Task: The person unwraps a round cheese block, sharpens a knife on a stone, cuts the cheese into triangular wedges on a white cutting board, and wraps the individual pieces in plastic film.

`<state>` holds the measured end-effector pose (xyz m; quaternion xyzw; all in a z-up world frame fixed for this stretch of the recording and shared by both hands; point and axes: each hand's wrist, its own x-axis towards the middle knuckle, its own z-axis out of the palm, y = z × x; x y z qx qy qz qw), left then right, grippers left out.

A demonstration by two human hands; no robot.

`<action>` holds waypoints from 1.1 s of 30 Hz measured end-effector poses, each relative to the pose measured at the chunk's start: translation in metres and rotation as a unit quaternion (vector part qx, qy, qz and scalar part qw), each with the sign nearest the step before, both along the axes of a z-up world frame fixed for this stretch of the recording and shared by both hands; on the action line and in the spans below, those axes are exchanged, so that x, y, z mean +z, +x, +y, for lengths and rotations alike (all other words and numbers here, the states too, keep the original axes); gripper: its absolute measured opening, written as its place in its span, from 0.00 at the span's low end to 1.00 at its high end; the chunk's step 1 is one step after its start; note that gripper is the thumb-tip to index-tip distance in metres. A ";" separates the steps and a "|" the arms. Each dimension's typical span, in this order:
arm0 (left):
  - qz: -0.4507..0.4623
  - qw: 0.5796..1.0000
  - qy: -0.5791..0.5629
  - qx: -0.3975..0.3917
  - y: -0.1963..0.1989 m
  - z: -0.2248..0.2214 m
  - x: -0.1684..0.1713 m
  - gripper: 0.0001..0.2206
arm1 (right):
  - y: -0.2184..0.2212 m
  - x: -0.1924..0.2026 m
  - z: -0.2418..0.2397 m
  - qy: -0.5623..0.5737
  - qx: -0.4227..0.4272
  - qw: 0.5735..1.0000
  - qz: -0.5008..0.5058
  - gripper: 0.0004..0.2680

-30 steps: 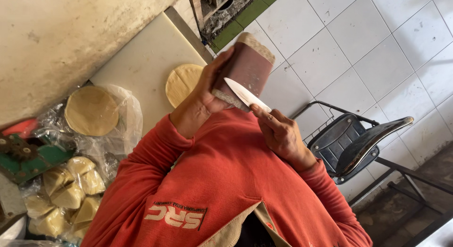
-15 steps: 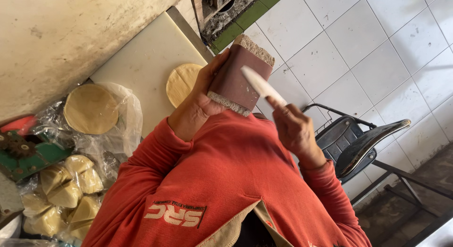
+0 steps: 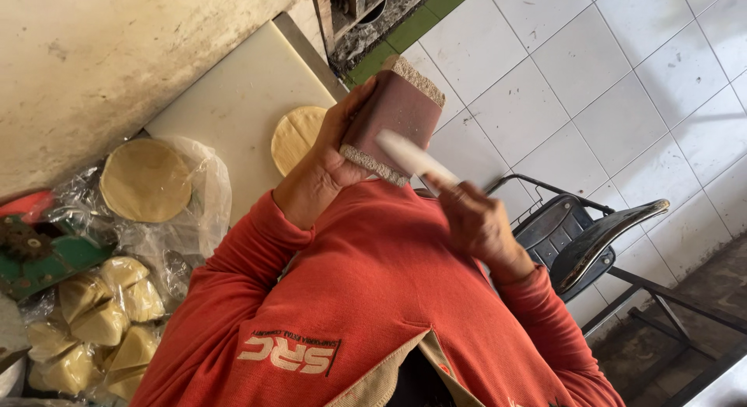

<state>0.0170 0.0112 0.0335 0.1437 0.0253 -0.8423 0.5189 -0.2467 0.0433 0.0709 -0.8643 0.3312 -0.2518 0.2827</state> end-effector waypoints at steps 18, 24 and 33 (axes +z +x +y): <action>0.061 0.995 -0.054 0.058 0.012 0.012 -0.010 0.25 | 0.013 -0.007 -0.010 0.047 -0.016 0.999 -0.004 0.17; 0.038 0.984 -0.103 0.142 0.022 0.032 -0.016 0.26 | 0.032 -0.006 -0.021 0.007 0.075 0.997 0.006 0.15; -0.044 0.918 -0.018 0.394 0.085 0.092 -0.040 0.28 | 0.058 -0.026 -0.027 0.073 0.180 0.981 0.008 0.15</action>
